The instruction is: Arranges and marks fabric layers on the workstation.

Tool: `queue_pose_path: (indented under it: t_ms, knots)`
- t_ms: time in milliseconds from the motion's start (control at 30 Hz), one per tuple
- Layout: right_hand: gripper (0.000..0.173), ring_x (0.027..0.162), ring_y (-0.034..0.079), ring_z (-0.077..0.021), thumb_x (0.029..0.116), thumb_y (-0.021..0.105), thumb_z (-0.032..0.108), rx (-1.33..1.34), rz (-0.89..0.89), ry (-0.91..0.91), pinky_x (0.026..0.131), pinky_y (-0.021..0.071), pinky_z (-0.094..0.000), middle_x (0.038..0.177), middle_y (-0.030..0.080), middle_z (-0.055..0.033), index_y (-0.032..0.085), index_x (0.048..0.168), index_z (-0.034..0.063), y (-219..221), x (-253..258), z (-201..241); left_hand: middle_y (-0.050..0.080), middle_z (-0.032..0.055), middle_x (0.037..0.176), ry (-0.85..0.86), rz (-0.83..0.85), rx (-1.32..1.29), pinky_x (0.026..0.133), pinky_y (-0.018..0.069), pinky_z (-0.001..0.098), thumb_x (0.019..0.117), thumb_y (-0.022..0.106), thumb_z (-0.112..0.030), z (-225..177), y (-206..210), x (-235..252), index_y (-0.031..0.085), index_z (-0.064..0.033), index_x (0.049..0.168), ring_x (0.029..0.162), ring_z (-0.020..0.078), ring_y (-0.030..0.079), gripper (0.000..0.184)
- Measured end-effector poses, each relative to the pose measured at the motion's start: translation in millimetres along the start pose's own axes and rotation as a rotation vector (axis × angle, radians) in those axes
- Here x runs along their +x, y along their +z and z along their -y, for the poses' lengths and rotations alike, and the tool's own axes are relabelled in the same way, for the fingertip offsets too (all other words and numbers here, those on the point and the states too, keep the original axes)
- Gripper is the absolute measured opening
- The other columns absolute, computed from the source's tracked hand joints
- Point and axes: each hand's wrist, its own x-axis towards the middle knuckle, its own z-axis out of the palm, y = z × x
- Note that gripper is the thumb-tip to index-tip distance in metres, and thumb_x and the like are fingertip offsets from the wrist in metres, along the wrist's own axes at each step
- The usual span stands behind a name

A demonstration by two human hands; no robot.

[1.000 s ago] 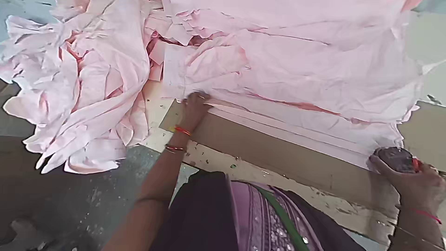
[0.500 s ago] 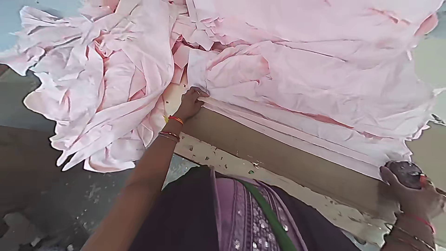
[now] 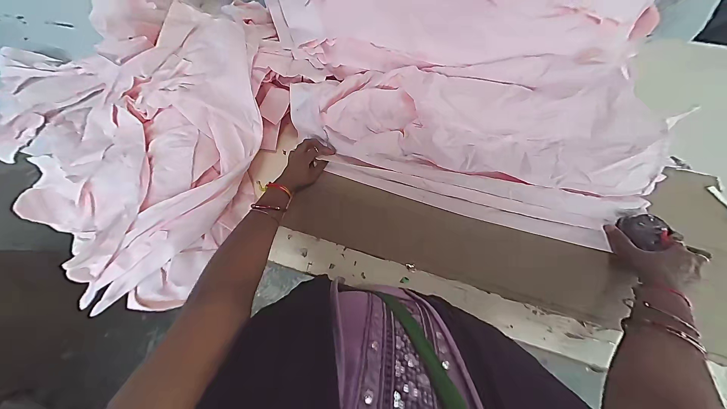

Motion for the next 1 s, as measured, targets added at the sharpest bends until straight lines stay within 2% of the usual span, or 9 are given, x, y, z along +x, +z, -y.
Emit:
queue_pose_path:
  t_ms: [100, 167, 300, 467, 567, 633, 733, 867, 1000]
  knots:
    - [0.103, 0.145, 0.033, -0.0533, 0.0834, 0.076, 0.061, 0.021, -0.002, -0.003, 0.120, 0.0249, -0.0610, 0.151, 0.035, -0.0426, 0.042, 0.148, -0.0116, -0.5, 3.0, 2.7, 0.051, 0.0299, 0.144, -0.093, 0.101, -0.040, 0.097, 0.0391, 0.0723, 0.0963, 0.062, -0.012, -13.5, -11.1, -1.9, 0.070, 0.0032, 0.119, 0.127, 0.0524, 0.052, 0.029]
    - [0.104, 0.146, 0.033, -0.0525, 0.0827, 0.077, 0.061, 0.035, 0.001, 0.006, 0.120, 0.0252, -0.0605, 0.152, 0.035, -0.0419, 0.041, 0.149, -0.0112, -0.6, 5.2, 1.8, 0.056, 0.0302, 0.137, -0.027, 0.018, -0.013, 0.090, 0.0430, 0.0719, 0.0909, 0.061, -0.011, -7.3, -2.1, -6.8, 0.072, 0.0026, 0.115, 0.120, 0.0523, 0.057, 0.030]
    - [0.105, 0.146, 0.033, -0.0524, 0.0813, 0.078, 0.061, 0.060, -0.007, 0.014, 0.120, 0.0251, -0.0600, 0.152, 0.034, -0.0420, 0.042, 0.148, -0.0114, -3.9, 6.3, 5.8, 0.050, 0.0245, 0.147, -0.084, 0.036, 0.027, 0.100, 0.0412, 0.0683, 0.0959, 0.063, -0.003, -51.9, -18.2, -27.4, 0.069, 0.0028, 0.116, 0.131, 0.0471, 0.052, 0.022]
    - [0.098, 0.144, 0.035, -0.0544, 0.0843, 0.079, 0.054, 0.057, 0.010, 0.008, 0.119, 0.0255, -0.0631, 0.149, 0.037, -0.0438, 0.043, 0.146, -0.0141, -9.2, 2.9, 8.4, 0.049, 0.0256, 0.148, -0.046, 0.030, 0.020, 0.101, 0.0393, 0.0708, 0.0953, 0.063, -0.005, -37.3, -8.3, -29.2, 0.069, 0.0028, 0.117, 0.133, 0.0483, 0.049, 0.024]
    - [0.096, 0.141, 0.038, -0.0561, 0.0847, 0.079, 0.052, 0.030, 0.027, 0.027, 0.115, 0.0286, -0.0661, 0.145, 0.041, -0.0451, 0.044, 0.144, -0.0143, -9.2, 7.1, 7.5, 0.053, 0.0254, 0.143, 0.014, -0.008, 0.011, 0.094, 0.0413, 0.0721, 0.0936, 0.062, -0.010, -15.0, 0.2, -21.4, 0.070, -0.0026, 0.122, 0.128, 0.0486, 0.053, 0.030]
    - [0.093, 0.139, 0.039, -0.0576, 0.0864, 0.078, 0.052, 0.031, 0.047, 0.018, 0.113, 0.0298, -0.0696, 0.144, 0.042, -0.0452, 0.045, 0.144, -0.0127, -9.2, 5.3, 11.3, 0.054, 0.0248, 0.141, 0.023, -0.016, -0.009, 0.096, 0.0407, 0.0713, 0.0946, 0.061, -0.012, -7.0, 0.0, -21.7, 0.070, -0.0066, 0.126, 0.128, 0.0481, 0.052, 0.033]
    - [0.075, 0.124, 0.053, -0.0578, 0.0880, 0.078, 0.049, 0.052, 0.046, -0.061, 0.100, 0.0389, -0.0757, 0.130, 0.057, -0.0395, 0.057, 0.137, -0.0038, -21.4, -8.7, 19.5, 0.058, 0.0296, 0.135, 0.088, -0.003, -0.034, 0.109, 0.0381, 0.0643, 0.0944, 0.057, -0.011, -9.8, 0.9, -15.1, 0.068, 0.0018, 0.125, 0.129, 0.0492, 0.051, 0.035]
    - [0.082, 0.130, 0.051, -0.0553, 0.0808, 0.082, 0.054, -0.044, 0.130, 0.022, 0.106, 0.0362, -0.0737, 0.133, 0.056, -0.0385, 0.061, 0.132, -0.0073, -33.9, 19.0, 12.9, 0.056, 0.0364, 0.135, 0.097, 0.063, -0.028, 0.115, 0.0306, 0.0625, 0.1003, 0.050, -0.022, -1.8, 2.6, -12.1, 0.064, 0.0105, 0.126, 0.135, 0.0541, 0.045, 0.044]
    - [0.092, 0.130, 0.053, -0.0504, 0.0759, 0.083, 0.061, -0.190, 0.204, 0.125, 0.103, 0.0404, -0.0698, 0.135, 0.055, -0.0366, 0.059, 0.128, -0.0120, -44.4, 35.1, 24.4, 0.056, 0.0347, 0.136, 0.032, 0.097, -0.087, 0.114, 0.0399, 0.0497, 0.0999, 0.053, -0.024, 26.5, 4.5, -13.7, 0.065, 0.0089, 0.125, 0.132, 0.0460, 0.052, 0.043]
